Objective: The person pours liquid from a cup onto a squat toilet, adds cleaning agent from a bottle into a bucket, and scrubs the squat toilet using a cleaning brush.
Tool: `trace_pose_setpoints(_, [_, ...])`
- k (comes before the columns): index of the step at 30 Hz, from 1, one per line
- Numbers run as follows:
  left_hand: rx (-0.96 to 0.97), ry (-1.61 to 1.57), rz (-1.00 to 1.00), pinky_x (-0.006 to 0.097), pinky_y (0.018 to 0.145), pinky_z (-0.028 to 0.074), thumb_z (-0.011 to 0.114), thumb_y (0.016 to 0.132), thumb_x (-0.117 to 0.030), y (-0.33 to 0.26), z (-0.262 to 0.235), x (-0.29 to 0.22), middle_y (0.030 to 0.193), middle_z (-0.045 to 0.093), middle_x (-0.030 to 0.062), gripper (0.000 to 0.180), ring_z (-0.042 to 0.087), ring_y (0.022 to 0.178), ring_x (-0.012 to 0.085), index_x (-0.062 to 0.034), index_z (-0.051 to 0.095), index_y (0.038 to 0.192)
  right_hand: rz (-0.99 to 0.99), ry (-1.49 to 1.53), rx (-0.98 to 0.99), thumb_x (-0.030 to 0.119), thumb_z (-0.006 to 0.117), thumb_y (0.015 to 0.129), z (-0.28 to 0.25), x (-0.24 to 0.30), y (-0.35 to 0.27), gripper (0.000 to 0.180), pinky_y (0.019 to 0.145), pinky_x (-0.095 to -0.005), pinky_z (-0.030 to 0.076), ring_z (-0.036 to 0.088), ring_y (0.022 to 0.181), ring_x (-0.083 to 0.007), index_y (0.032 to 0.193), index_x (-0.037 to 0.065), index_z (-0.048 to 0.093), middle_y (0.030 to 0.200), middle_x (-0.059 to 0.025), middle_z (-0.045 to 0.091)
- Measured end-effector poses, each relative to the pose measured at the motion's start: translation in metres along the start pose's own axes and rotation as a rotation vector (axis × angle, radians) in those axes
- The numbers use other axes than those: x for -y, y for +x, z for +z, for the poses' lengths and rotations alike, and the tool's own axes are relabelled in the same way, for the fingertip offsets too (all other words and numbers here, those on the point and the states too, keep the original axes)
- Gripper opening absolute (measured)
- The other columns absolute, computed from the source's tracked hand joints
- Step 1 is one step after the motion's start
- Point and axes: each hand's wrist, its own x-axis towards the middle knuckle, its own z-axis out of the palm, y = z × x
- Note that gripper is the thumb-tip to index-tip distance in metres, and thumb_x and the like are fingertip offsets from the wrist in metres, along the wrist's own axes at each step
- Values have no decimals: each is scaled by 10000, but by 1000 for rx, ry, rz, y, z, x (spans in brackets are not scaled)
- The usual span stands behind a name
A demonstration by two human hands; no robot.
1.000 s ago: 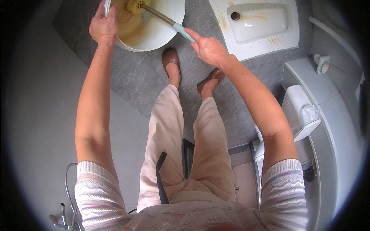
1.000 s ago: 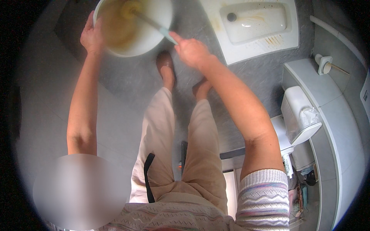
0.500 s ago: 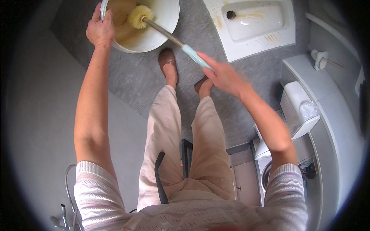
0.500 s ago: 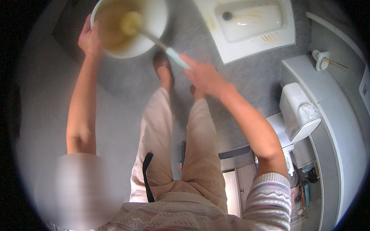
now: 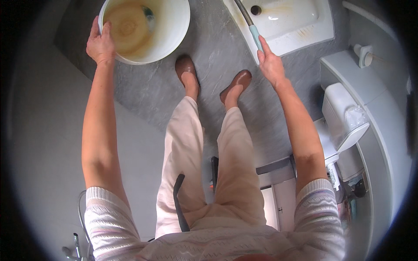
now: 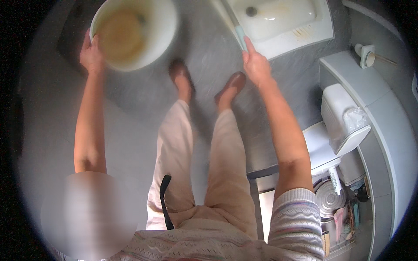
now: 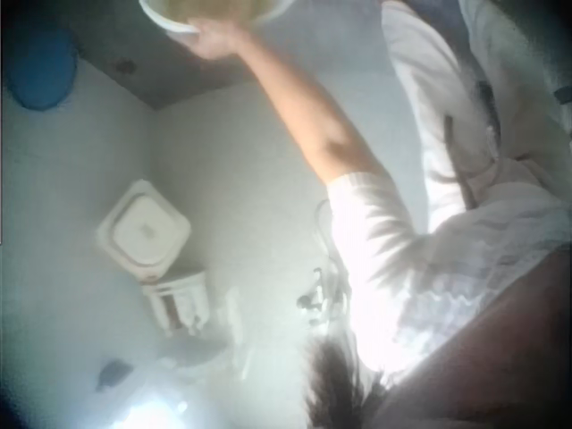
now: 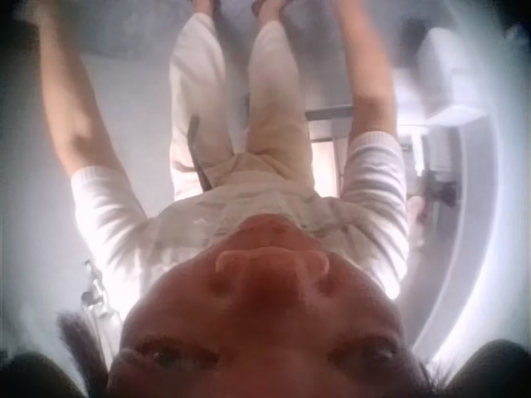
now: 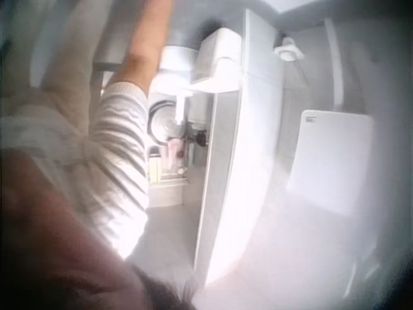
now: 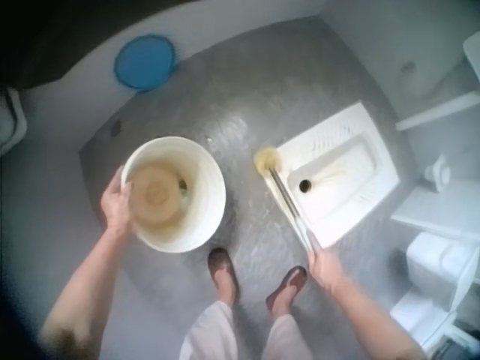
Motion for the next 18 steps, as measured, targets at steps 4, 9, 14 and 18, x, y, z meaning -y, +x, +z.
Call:
trace_pose_setpoints(4, [-11,43,-10,281,768,429,592,717,-357,2,-4,1,924,638,39,425,595,838,183,-200,563,1110,56,-46,28,179,415,855,61,-75,-84,528,641,-441,438,551,687,-402,1334,216,198,746,-238,567])
trace_pose_setpoints(9, [-13,17,47,268,761,429,598,727,-335,8,-7,13,922,639,35,414,595,834,161,-198,559,1116,139,-8,96,171,409,861,70,-84,-108,519,662,-443,435,558,739,-380,1334,235,204,767,-242,560])
trace_pose_setpoints(14, [-7,-21,81,246,764,422,603,741,-306,-2,-1,13,925,640,22,392,592,821,132,-181,565,1111,40,-187,-23,184,400,870,44,-37,-16,492,635,-439,439,559,714,-373,1329,197,225,771,-221,565])
trace_pose_setpoints(18, [-14,-52,23,242,764,420,606,741,-293,-4,-2,13,924,640,17,392,590,818,123,-173,564,1112,47,-209,4,178,417,861,92,-105,-117,549,577,-442,424,549,630,-361,1344,232,162,680,-200,548])
